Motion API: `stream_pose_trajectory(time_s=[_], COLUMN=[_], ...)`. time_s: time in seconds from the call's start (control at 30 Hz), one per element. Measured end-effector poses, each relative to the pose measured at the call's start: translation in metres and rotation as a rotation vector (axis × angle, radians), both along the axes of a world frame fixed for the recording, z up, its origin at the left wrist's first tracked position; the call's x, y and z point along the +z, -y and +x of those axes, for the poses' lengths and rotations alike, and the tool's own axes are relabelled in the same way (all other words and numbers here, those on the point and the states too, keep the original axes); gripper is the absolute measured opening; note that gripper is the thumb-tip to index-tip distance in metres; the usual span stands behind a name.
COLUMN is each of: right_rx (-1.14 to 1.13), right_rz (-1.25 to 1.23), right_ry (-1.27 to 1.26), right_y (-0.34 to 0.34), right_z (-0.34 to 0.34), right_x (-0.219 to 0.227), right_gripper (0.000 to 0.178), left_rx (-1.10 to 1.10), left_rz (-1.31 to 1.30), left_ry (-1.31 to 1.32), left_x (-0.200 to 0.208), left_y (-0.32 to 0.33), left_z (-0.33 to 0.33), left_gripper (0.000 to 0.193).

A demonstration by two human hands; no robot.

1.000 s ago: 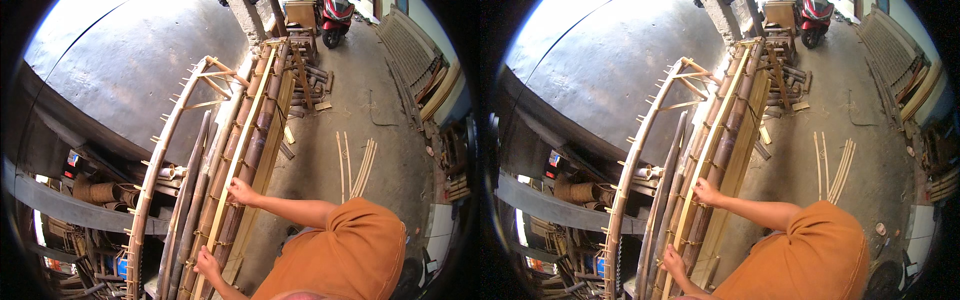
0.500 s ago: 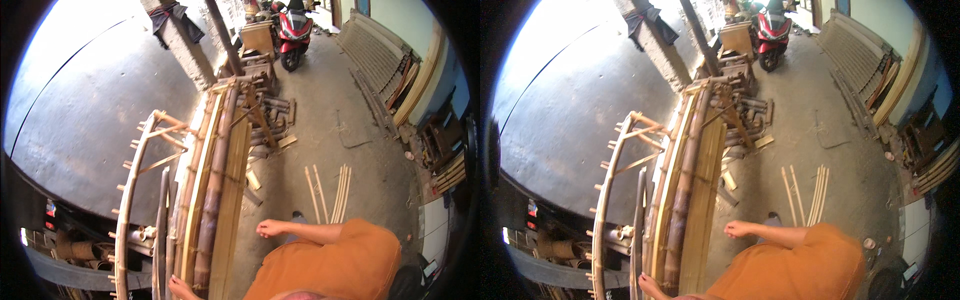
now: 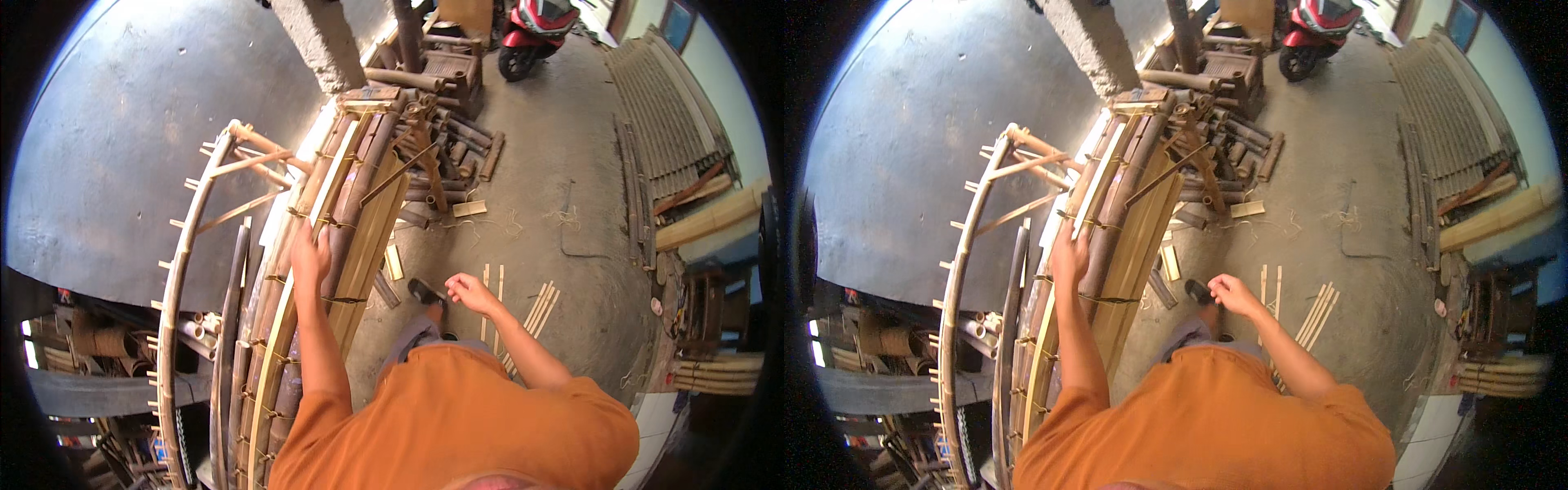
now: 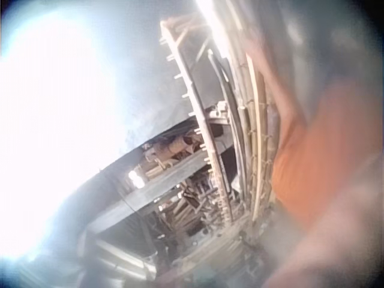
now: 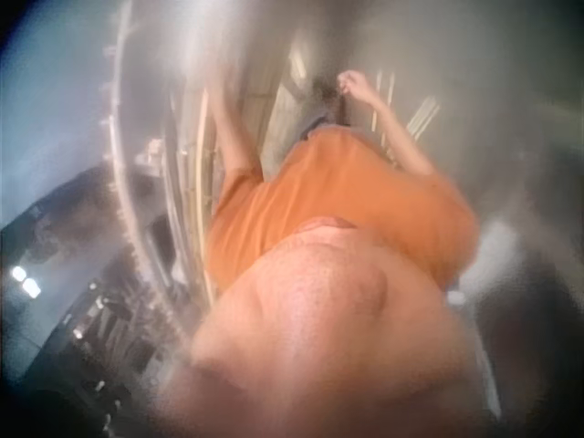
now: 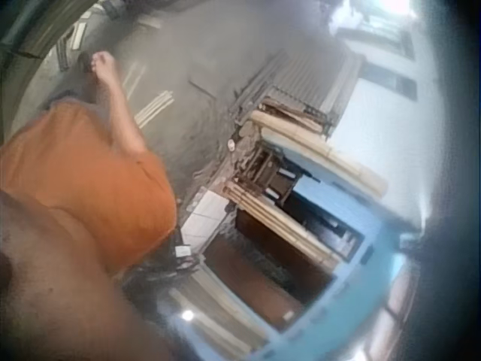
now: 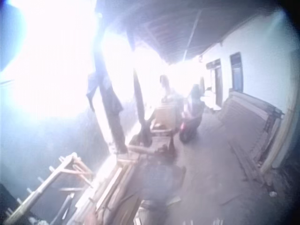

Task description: The person assembles a bamboo frame by inserting thin bamboo strips into pre-cut slots on a larger bamboo structure. They then secure each strip by wrapping and tying a yellow string around the joints. The person repeats this process for multiple strips, ensuring each is firmly attached to the frame.

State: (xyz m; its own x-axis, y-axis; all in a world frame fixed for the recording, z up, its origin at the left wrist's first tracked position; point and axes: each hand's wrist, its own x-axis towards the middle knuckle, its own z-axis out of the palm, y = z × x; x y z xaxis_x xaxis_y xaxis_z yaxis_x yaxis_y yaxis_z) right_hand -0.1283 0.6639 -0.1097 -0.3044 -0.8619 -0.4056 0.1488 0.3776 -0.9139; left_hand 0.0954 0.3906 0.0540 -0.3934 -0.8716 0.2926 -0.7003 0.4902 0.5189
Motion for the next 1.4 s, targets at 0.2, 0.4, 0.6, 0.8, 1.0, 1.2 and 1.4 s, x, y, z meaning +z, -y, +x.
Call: stream_pose_trajectory(time_s=[0.2, 0.4, 0.6, 0.8, 1.0, 1.2, 1.4], right_rx=[0.245, 0.429, 0.538, 0.627, -0.25, 0.984, 1.147], right_rz=[0.067, 0.063, 0.026, 0.022, 0.06, -0.549, -0.498], right_ry=[0.035, -0.065, -0.177, 0.124, 0.902, -0.337, -1.253], right_y=[0.075, 0.149, 0.25, 0.336, 0.399, 0.428, 0.583], right_z=[-0.032, -0.081, -0.114, -0.123, -0.121, -0.039, -0.062], right_x=[-0.016, -0.022, -0.005, 0.021, 0.071, 0.193, 0.107], right_gripper=[0.023, 0.022, 0.022, 0.025, 0.023, 0.034, 0.058], left_rx=[0.045, 0.097, 0.166, 0.211, 0.315, 0.461, 0.322], left_rz=[-0.008, 0.161, 0.223, 0.359, 0.25, 0.276, 0.278], left_ry=[0.091, 0.127, 0.095, 0.18, 0.15, 0.21, 0.139], left_x=[-0.049, -0.064, -0.069, -0.051, -0.07, -0.063, -0.063], left_y=[0.118, 0.163, 0.179, 0.186, 0.183, 0.17, 0.179], left_z=[-0.059, -0.096, -0.139, -0.161, -0.181, -0.188, -0.187], left_gripper=[0.04, 0.024, 0.024, 0.022, 0.021, 0.021, 0.029])
